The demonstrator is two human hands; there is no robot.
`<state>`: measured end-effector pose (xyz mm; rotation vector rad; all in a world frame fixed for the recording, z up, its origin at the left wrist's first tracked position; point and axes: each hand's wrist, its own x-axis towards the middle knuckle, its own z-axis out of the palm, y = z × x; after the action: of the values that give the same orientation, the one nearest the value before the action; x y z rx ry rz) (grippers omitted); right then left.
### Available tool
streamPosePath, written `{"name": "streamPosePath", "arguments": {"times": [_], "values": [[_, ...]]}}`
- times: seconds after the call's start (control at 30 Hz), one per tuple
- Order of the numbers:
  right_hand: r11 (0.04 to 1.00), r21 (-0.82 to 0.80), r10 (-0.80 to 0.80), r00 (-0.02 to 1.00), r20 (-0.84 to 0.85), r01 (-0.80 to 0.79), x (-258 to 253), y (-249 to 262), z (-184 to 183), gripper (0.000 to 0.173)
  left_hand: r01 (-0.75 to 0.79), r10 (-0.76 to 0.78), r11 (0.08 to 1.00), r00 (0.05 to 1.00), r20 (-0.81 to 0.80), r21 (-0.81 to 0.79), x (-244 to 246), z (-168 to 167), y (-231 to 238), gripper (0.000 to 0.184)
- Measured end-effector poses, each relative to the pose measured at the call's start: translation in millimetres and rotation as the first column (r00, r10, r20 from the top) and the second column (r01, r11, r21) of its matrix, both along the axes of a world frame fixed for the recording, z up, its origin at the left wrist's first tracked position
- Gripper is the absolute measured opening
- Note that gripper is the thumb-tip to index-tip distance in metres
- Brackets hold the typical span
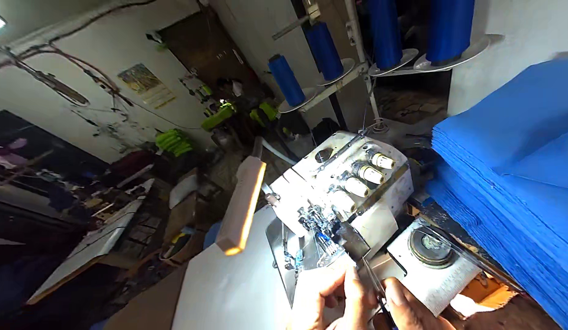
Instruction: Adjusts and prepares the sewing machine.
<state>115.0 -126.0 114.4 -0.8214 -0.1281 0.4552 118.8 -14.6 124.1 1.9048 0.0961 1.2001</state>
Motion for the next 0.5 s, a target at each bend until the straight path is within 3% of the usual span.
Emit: {"name": "streamPosePath", "arguments": {"times": [0.5], "values": [[0.999,-0.02,0.028,0.991,0.13,-0.025,21.7,8.6,1.5,0.025,0.055,-0.053,0.998,0.998,-0.033,0.044,-3.6,-4.6,5.0,0.007]]}}
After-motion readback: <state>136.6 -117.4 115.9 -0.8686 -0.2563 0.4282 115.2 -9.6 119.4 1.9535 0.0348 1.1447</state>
